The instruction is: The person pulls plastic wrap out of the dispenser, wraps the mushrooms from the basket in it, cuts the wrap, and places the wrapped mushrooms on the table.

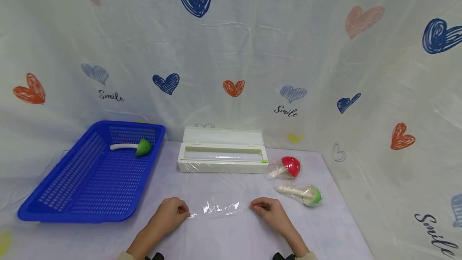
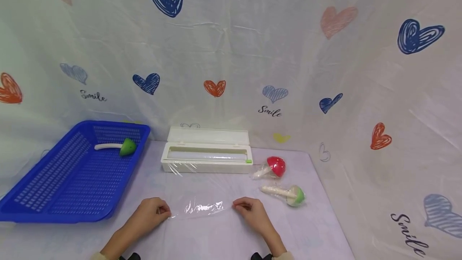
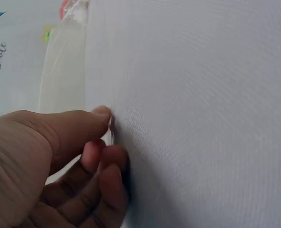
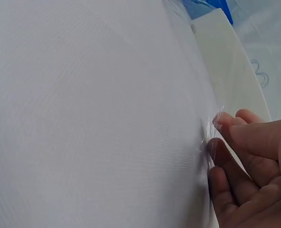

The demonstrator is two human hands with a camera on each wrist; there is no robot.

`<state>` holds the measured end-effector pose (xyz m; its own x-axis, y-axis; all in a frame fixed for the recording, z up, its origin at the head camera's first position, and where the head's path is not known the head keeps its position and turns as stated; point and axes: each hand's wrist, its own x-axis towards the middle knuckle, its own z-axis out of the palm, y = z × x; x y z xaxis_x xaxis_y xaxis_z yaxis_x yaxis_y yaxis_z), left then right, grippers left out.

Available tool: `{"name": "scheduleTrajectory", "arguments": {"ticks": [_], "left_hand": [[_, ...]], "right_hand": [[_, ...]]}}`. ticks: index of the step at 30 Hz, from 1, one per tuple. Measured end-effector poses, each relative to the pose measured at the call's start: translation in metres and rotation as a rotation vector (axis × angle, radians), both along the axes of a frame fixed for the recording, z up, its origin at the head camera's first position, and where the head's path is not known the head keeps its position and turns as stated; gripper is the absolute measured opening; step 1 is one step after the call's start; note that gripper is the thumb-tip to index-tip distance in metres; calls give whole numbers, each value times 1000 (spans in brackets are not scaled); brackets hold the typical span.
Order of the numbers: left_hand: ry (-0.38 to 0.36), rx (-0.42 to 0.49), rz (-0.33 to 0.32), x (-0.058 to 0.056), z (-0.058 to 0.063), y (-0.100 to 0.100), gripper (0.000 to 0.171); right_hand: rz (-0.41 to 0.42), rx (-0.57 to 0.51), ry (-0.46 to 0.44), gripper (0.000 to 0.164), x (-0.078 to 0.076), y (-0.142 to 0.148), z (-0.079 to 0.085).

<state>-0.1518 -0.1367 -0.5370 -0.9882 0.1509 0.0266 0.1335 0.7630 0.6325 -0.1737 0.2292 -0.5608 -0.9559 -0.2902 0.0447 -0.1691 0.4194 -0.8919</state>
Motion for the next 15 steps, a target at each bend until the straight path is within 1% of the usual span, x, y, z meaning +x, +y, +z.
{"name": "scheduleTrajectory", "arguments": {"ticks": [3, 6, 8, 12, 14, 15], "left_hand": [[-26, -11, 54, 1, 0, -1, 18], [-59, -7, 70, 2, 2, -3, 20], [-69, -5, 72, 3, 3, -4, 20], [-62, -8, 60, 5, 6, -6, 22], [-59, -24, 51, 7, 9, -6, 23], [-64, -38, 48, 7, 11, -6, 23]], "right_hand": [[11, -19, -28, 14, 0, 1, 3], [-13, -46, -46, 13, 1, 3, 5], [-81, -95, -80, 13, 1, 3, 5], [-279, -235, -111, 14, -2, 5, 2], [-351, -243, -81, 14, -6, 5, 1], [-366, -239, -58, 14, -8, 5, 0]]}}
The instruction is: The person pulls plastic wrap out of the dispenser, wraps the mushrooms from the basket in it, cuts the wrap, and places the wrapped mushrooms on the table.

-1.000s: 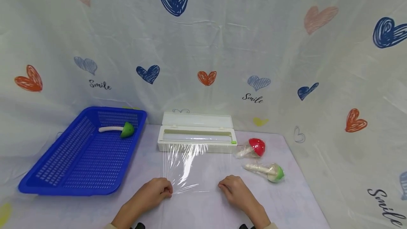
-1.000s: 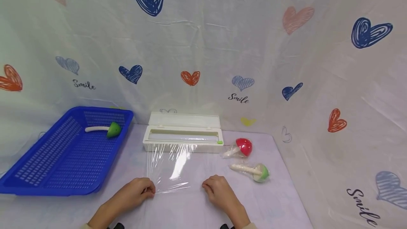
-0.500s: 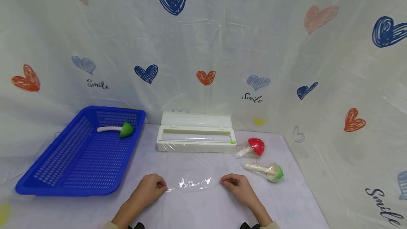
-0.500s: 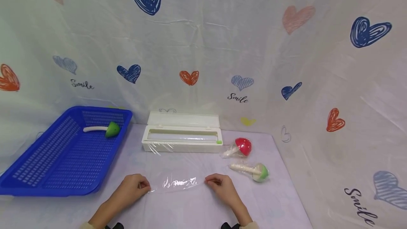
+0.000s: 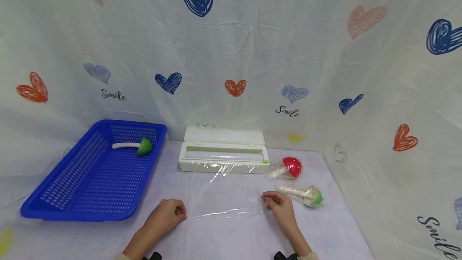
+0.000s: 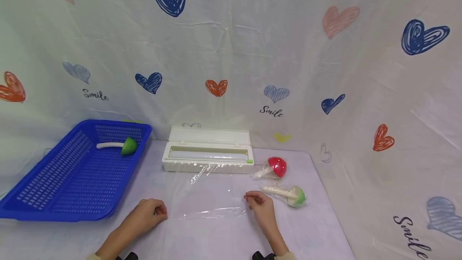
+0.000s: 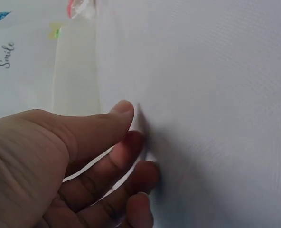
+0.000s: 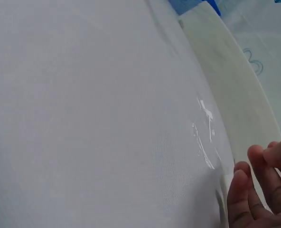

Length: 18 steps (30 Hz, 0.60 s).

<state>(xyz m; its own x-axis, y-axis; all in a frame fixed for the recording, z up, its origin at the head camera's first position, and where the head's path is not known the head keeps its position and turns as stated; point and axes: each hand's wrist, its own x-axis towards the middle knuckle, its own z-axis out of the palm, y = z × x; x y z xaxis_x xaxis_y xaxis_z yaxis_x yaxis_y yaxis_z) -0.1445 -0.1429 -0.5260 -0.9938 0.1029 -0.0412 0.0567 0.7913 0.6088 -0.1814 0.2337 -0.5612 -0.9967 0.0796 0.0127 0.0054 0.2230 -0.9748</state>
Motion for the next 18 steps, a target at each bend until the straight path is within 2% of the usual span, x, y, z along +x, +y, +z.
{"name": "scheduleTrajectory", "arguments": {"ticks": [3, 6, 10, 13, 15, 18], "left_hand": [[-10, -43, -10, 4, 13, -2, 22], [9, -51, -49, 3, 31, -5, 17], [88, 15, -173, -3, 63, -16, 6], [152, 75, -232, -8, 88, -28, 3], [197, 90, -223, -12, 105, -36, 4], [278, 87, -163, -19, 123, -51, 3]], "right_hand": [[7, 148, 75, 11, -5, -4, -4], [41, 312, 154, 10, -7, -9, -7], [55, 466, 196, 15, -7, -14, -11], [58, 533, 182, 17, -7, -15, -12], [73, 559, 174, 17, -8, -15, -11], [102, 576, 158, 15, -9, -16, -9]]}}
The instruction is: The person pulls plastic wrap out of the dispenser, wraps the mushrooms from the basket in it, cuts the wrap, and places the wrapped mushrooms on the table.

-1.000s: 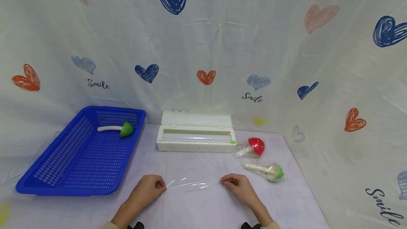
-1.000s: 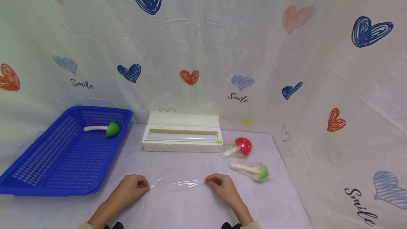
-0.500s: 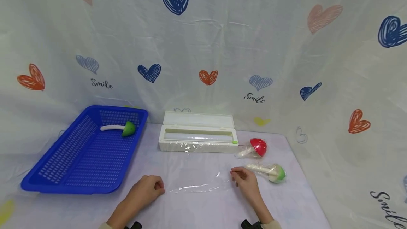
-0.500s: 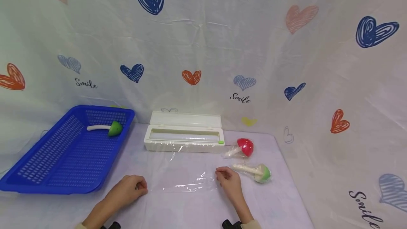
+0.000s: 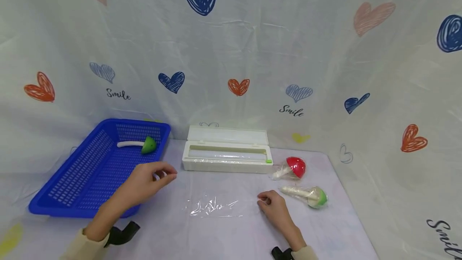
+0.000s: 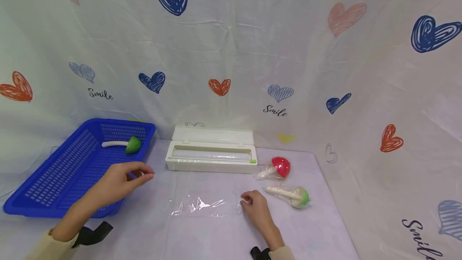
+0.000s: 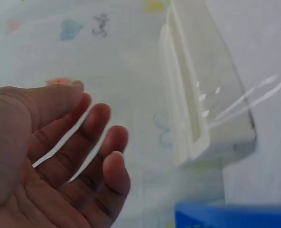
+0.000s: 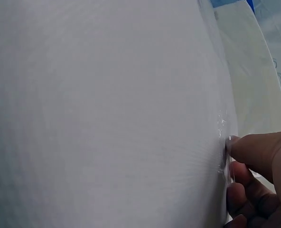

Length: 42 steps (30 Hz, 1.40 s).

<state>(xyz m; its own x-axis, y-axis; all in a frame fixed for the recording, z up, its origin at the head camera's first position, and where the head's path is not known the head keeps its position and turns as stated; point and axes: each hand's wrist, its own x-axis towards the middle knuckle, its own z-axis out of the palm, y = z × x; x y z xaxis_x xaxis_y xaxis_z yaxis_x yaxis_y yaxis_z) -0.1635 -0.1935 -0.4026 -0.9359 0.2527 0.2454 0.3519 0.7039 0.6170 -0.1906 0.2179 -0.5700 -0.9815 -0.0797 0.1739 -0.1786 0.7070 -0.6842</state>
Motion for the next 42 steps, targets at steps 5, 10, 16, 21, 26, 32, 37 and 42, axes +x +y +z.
{"name": "scheduleTrajectory", "arguments": {"ticks": [5, 10, 16, 21, 26, 32, 37, 42], "left_hand": [[100, -9, 61, -18, 15, -29, 11], [125, -32, 96, -42, 20, -60, 20], [148, -82, 116, -76, 13, -92, 27], [107, -123, 133, -98, -2, -113, 34], [1, -154, 159, -115, -21, -130, 41], [-86, -145, 179, -128, -40, -146, 46], [-210, -154, 203, -135, -52, -157, 55], [-299, -215, 189, -139, -65, -166, 57]], "right_hand": [[7, 9, -53, 14, -1, 1, 2], [-1, 3, -75, 14, -2, 1, 2], [1, 0, -65, 14, -2, 3, 0], [-1, -3, -71, 14, -2, 2, -1], [2, 6, -83, 14, -2, 2, -1], [1, 4, -89, 13, -4, 2, -1], [3, 5, -96, 13, -6, 2, -1], [10, -11, -84, 13, -7, 1, -1]]}}
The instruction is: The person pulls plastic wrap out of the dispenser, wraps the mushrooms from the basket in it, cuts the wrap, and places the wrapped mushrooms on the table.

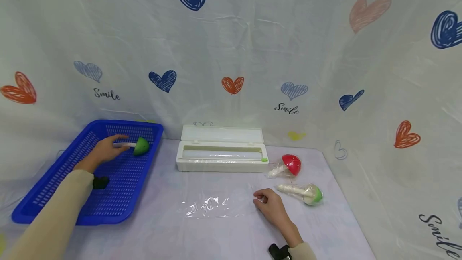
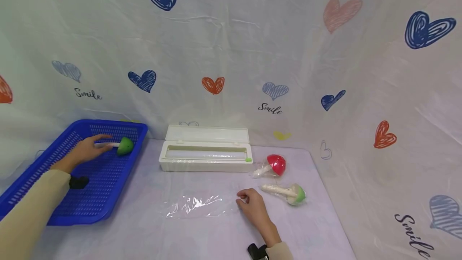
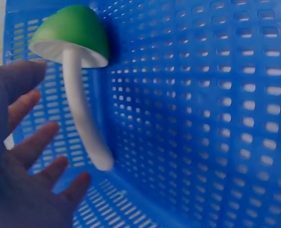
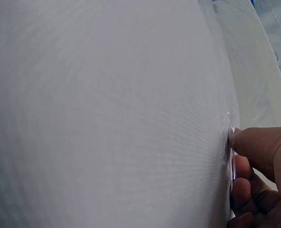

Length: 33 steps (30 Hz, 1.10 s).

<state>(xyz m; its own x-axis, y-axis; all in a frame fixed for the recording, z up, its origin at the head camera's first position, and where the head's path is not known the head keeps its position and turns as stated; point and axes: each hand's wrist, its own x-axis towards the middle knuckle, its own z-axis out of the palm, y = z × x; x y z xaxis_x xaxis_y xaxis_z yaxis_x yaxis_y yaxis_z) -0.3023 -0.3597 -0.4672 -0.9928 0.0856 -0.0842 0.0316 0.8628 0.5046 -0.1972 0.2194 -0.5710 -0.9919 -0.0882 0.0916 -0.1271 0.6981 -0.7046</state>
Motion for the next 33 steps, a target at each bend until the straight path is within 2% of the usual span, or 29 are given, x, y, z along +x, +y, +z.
{"name": "scheduleTrajectory", "arguments": {"ticks": [3, 6, 9, 13, 16, 20, 23, 26, 30, 33], "left_hand": [[6, -57, -60, -3, -11, -2, 52], [27, -142, -75, 2, -15, -6, 50], [27, -224, -22, 6, -14, -7, 43], [-26, -243, 41, 9, -6, -4, 30], [-28, -195, 21, 11, 2, -1, 24], [41, -117, -18, 15, 17, 3, 19], [81, -83, 0, 22, 32, 9, 23], [136, -54, 51, 35, 49, 21, 30], [293, -6, 119, 58, 70, 47, 33], [395, 64, 163, 76, 80, 72, 33]], "right_hand": [[3, -11, 27, 12, 1, 2, -2], [7, -30, 45, 12, 3, -1, -4], [10, -30, 72, 13, 3, -2, -6], [4, -38, 73, 13, 3, -2, -4], [-1, -40, 58, 13, 3, -1, -2], [-2, -22, 55, 13, 3, -1, -1], [1, -10, 42, 13, 4, -2, 1], [0, -3, 17, 12, 5, -1, 2], [-1, -5, 17, 12, 4, 0, 4], [3, -15, 25, 12, 4, 0, 3]]}}
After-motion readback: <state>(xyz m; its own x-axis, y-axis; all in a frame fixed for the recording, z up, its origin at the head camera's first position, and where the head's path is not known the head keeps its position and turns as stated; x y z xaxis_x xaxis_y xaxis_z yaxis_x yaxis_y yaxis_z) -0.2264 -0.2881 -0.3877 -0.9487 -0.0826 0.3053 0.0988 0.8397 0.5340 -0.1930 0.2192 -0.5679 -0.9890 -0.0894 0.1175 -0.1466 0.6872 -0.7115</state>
